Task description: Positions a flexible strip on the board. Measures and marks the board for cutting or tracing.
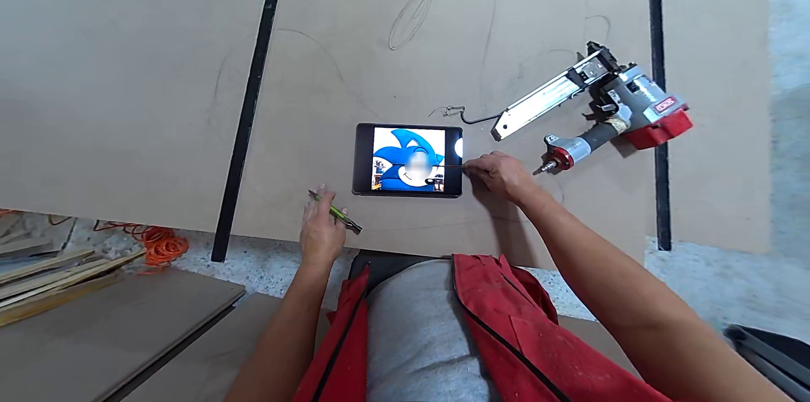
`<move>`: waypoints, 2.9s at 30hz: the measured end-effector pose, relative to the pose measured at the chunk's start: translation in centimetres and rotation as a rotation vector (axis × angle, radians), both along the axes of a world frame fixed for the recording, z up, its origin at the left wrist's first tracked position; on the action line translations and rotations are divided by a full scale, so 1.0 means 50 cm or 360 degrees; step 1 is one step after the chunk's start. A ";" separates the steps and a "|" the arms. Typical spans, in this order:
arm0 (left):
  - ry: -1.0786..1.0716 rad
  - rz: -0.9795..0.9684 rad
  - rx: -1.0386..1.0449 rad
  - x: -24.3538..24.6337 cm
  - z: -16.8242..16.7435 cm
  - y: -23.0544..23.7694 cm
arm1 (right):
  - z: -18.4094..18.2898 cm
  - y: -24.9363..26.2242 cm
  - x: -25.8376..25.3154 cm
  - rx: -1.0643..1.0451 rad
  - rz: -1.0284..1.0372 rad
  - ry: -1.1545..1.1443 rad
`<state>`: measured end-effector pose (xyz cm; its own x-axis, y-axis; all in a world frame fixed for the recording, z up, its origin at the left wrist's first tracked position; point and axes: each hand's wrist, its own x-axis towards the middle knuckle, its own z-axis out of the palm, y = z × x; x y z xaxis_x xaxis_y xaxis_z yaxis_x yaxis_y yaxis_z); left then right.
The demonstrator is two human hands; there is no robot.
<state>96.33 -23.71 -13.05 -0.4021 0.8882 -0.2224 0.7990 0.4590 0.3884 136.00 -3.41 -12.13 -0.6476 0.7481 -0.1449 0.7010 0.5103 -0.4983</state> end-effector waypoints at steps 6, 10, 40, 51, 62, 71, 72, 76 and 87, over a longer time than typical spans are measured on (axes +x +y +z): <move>0.0002 0.0008 -0.0007 0.001 0.003 0.000 | 0.003 0.000 -0.004 -0.0018 0.0000 -0.0005; -0.0007 -0.0007 0.0018 0.000 0.003 0.000 | 0.005 -0.001 -0.004 -0.0011 -0.0007 -0.0001; 0.0004 -0.0054 -0.0107 -0.016 0.011 0.003 | 0.004 -0.002 -0.009 0.0007 -0.0036 0.0002; -0.0469 0.0090 -0.0286 -0.077 0.111 -0.048 | 0.030 -0.055 -0.058 -0.0218 -0.0417 -0.0026; -0.0903 0.0329 0.0270 -0.366 0.110 -0.397 | 0.052 -0.355 -0.460 -0.0665 -0.0367 0.0437; -0.0955 0.0628 0.0390 -0.740 0.123 -0.660 | 0.086 -0.510 -1.013 -0.0943 -0.0221 0.0322; -0.0943 0.0623 0.0367 -0.778 0.133 -0.668 | 0.091 -0.523 -1.061 -0.0992 -0.0268 0.0348; -0.0825 0.0562 0.0253 -0.946 0.143 -0.643 | 0.079 -0.529 -1.234 -0.1151 -0.0483 0.0460; -0.0488 0.0060 -0.0219 -1.274 0.193 -0.375 | 0.022 -0.376 -1.613 -0.1327 -0.1001 0.0482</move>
